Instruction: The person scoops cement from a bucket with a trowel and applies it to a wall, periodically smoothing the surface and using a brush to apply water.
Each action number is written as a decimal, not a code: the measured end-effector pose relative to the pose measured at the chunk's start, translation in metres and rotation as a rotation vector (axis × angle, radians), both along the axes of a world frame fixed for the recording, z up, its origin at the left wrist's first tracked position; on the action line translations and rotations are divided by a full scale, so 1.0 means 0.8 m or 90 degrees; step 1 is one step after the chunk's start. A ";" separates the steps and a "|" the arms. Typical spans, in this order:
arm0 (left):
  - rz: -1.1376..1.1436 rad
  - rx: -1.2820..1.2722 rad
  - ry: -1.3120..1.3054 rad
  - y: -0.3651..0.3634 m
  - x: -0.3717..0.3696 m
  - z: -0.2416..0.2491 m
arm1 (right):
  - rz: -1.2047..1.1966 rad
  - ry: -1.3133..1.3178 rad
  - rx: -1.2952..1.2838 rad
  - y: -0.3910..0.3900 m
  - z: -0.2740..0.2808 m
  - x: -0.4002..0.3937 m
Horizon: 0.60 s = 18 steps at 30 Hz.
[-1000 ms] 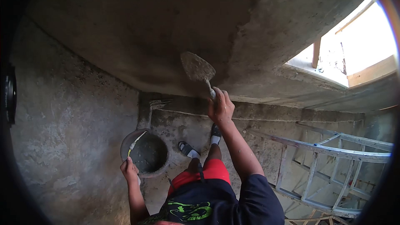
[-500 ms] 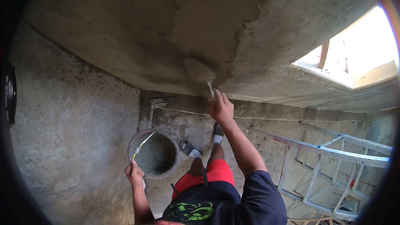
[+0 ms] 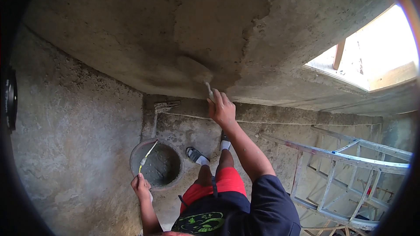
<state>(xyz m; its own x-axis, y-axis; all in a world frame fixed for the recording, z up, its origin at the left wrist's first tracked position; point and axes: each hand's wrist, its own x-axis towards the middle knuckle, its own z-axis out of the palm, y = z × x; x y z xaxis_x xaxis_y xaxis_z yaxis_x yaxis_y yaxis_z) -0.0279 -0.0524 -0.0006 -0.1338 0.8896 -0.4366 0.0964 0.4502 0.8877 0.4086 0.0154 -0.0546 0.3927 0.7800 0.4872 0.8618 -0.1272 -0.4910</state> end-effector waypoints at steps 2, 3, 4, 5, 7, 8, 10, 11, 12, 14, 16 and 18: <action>0.048 -0.034 -0.029 -0.003 0.000 0.002 | -0.014 0.000 0.077 0.001 0.000 0.007; 0.050 -0.038 -0.026 -0.005 -0.001 0.000 | -0.028 0.004 0.152 0.002 -0.001 0.009; 0.045 -0.032 -0.021 -0.007 -0.002 -0.002 | -0.046 0.008 0.144 0.010 0.009 0.009; 0.038 -0.025 -0.016 -0.008 -0.004 -0.004 | -0.047 0.011 0.140 0.020 0.002 0.010; 0.038 -0.035 -0.018 -0.010 -0.002 -0.005 | -0.118 0.016 0.109 0.038 -0.020 0.010; 0.040 -0.043 -0.023 -0.011 -0.004 -0.004 | -0.121 0.019 0.109 0.040 -0.035 0.005; 0.035 -0.043 -0.018 -0.011 -0.010 -0.008 | -0.166 0.014 0.127 0.041 -0.078 -0.002; 0.037 -0.046 -0.015 -0.015 -0.011 -0.009 | -0.167 0.013 0.128 0.032 -0.101 -0.007; 0.035 -0.043 -0.016 -0.016 -0.013 -0.010 | -0.170 0.055 0.082 0.017 -0.125 -0.017; 0.024 -0.034 -0.013 -0.018 -0.017 -0.008 | -0.176 0.097 0.042 -0.022 -0.139 -0.041; 0.016 -0.031 -0.010 -0.022 -0.020 -0.006 | -0.115 0.141 -0.007 -0.052 -0.130 -0.051; 0.011 -0.032 -0.009 -0.020 -0.019 -0.004 | -0.087 0.141 0.037 -0.057 -0.099 -0.042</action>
